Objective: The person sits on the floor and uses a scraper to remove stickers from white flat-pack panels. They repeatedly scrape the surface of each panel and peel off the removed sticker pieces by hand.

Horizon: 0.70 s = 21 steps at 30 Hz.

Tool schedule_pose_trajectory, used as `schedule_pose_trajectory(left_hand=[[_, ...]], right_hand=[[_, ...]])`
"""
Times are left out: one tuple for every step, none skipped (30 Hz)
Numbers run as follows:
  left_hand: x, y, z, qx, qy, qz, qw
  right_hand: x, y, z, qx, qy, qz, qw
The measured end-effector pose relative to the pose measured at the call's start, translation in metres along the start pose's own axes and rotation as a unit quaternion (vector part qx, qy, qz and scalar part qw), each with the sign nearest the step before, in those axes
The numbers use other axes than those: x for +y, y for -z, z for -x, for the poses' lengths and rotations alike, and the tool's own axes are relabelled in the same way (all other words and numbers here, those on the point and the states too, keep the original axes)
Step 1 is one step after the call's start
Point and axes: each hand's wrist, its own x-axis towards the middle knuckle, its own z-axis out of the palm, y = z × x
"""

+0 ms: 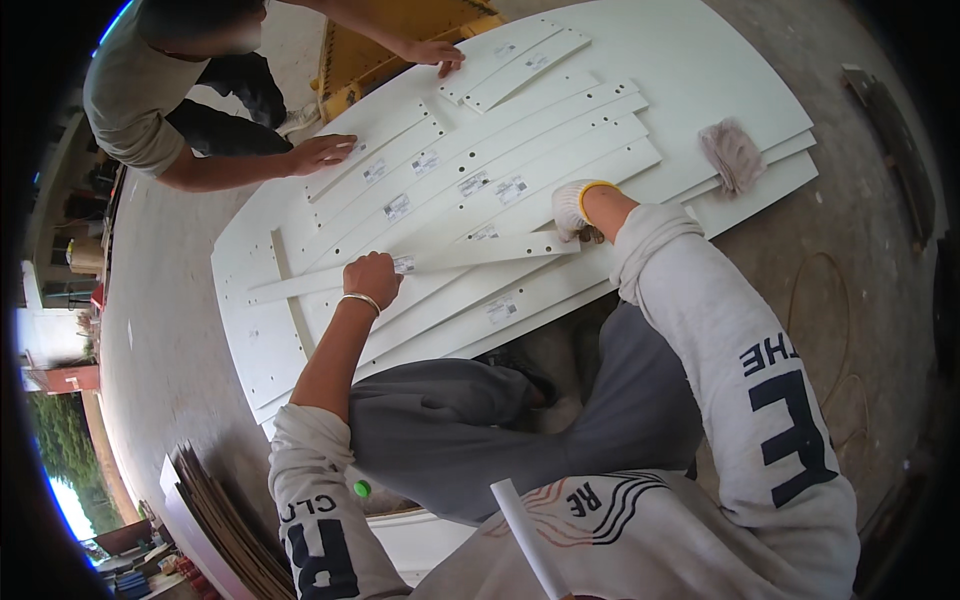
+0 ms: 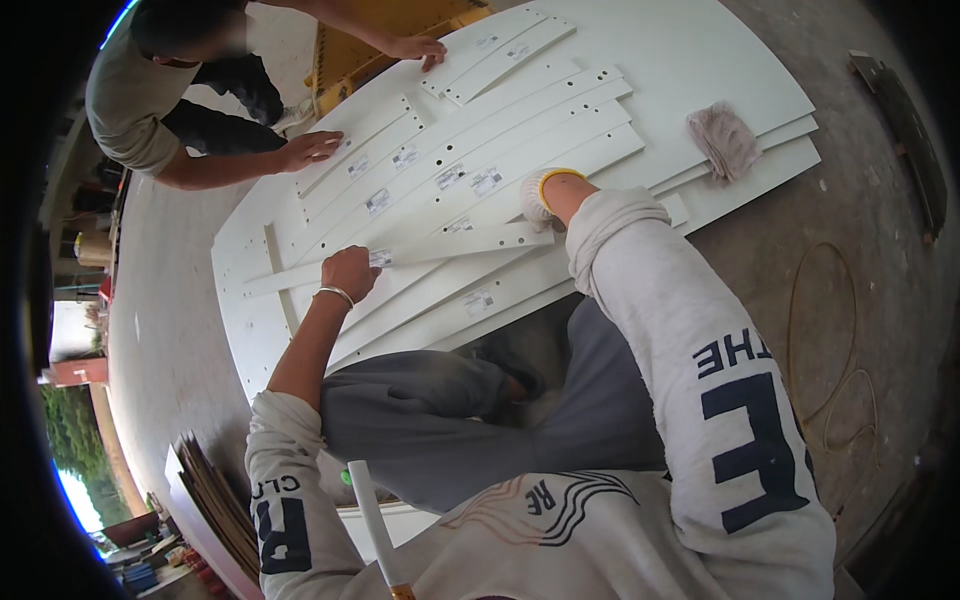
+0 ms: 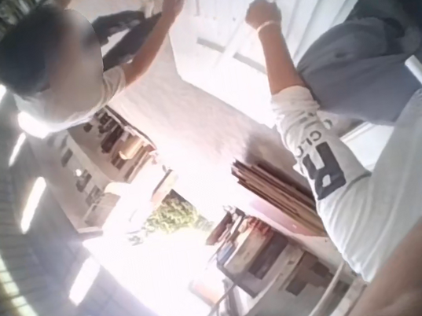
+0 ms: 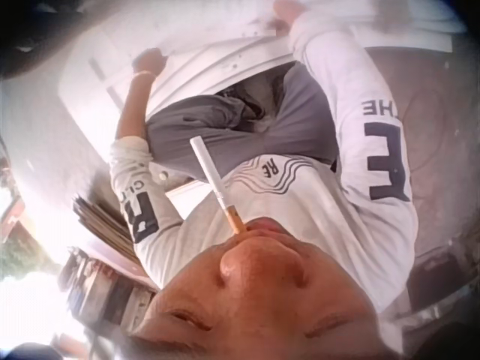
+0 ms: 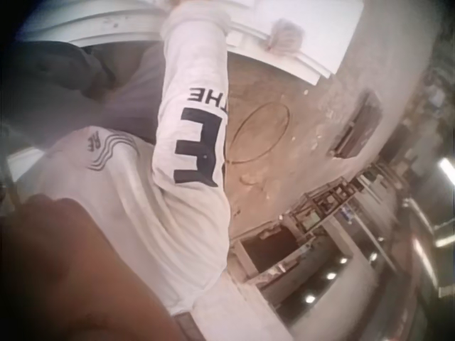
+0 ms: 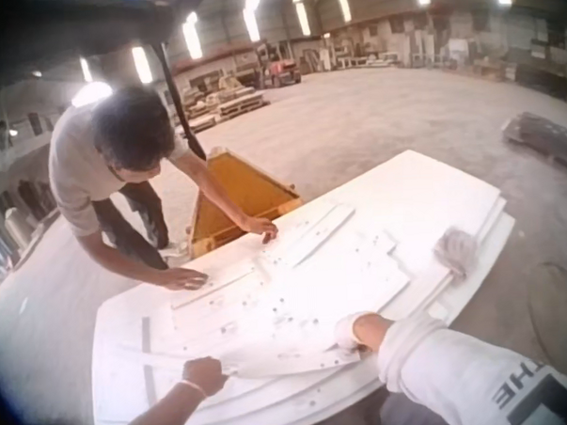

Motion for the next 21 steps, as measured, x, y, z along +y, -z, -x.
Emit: schedule_pose_trajectory(left_hand=[[0.000, -0.002, 0.000, 0.019, -0.020, -0.005, 1.000], [0.000, -0.004, -0.001, 0.040, -0.042, -0.010, 0.998], [0.000, -0.005, -0.001, 0.060, -0.063, -0.016, 0.996], [0.000, -0.007, -0.001, 0.056, -0.065, -0.001, 0.996], [0.003, -0.006, -0.001, 0.052, -0.069, 0.014, 0.996], [0.007, -0.005, -0.001, 0.048, -0.073, 0.029, 0.996], [0.009, -0.004, -0.005, 0.041, -0.068, 0.024, 0.997], [0.002, -0.005, -0.003, 0.029, -0.052, 0.015, 0.998], [-0.005, -0.006, -0.002, 0.018, -0.037, 0.007, 0.999], [-0.010, -0.007, -0.001, 0.004, -0.030, -0.001, 1.000], [-0.007, -0.003, -0.004, -0.005, -0.030, -0.005, 1.000], [0.000, 0.000, -0.011, -0.011, -0.034, -0.009, 0.999], [0.009, 0.003, -0.019, -0.012, -0.040, -0.011, 0.999], [0.001, -0.003, -0.015, -0.024, -0.027, -0.020, 0.999], [-0.013, -0.012, -0.003, -0.041, -0.007, -0.030, 0.999], [-0.012, -0.011, 0.008, -0.045, -0.004, -0.027, 0.999], [0.009, -0.004, 0.011, -0.042, -0.016, -0.019, 0.999], [0.027, 0.000, 0.017, -0.039, -0.025, -0.014, 0.999], [0.042, -0.004, 0.025, -0.060, -0.040, -0.031, 0.997], [0.054, -0.009, 0.035, -0.084, -0.050, -0.048, 0.994], [0.065, -0.005, 0.042, -0.135, -0.068, -0.046, 0.987]], right_hand=[[0.002, -0.002, -0.003, 0.002, 0.008, -0.010, 1.000], [0.007, -0.004, -0.008, 0.012, 0.011, -0.007, 1.000], [0.011, -0.007, -0.013, 0.022, 0.014, -0.005, 1.000], [0.013, -0.009, -0.019, 0.032, 0.018, -0.002, 0.999], [0.016, -0.011, -0.025, 0.038, 0.019, 0.009, 0.999], [0.019, -0.013, -0.031, 0.043, 0.020, 0.020, 0.999], [0.024, -0.015, -0.035, 0.049, 0.020, 0.031, 0.998], [0.014, -0.016, -0.036, 0.065, 0.031, 0.031, 0.997], [0.006, -0.016, -0.035, 0.082, 0.042, 0.031, 0.995], [-0.002, -0.016, -0.034, 0.099, 0.052, 0.030, 0.993], [0.003, -0.018, -0.037, 0.103, 0.064, 0.039, 0.992], [0.014, -0.019, -0.041, 0.108, 0.072, 0.047, 0.990], [0.025, -0.021, -0.045, 0.113, 0.078, 0.055, 0.989], [0.011, -0.018, -0.040, 0.081, 0.079, 0.032, 0.993], [-0.014, -0.011, -0.028, 0.045, 0.087, 0.013, 0.995], [-0.026, -0.006, -0.019, 0.011, 0.083, -0.005, 0.996], [-0.017, -0.008, -0.020, 0.000, 0.076, -0.049, 0.996], [-0.009, -0.010, -0.024, -0.009, 0.073, -0.094, 0.993], [-0.003, -0.012, -0.027, -0.020, 0.071, -0.138, 0.988], [-0.006, -0.012, -0.027, -0.026, 0.075, -0.140, 0.987], [-0.008, -0.012, -0.026, -0.034, 0.078, -0.142, 0.986]])
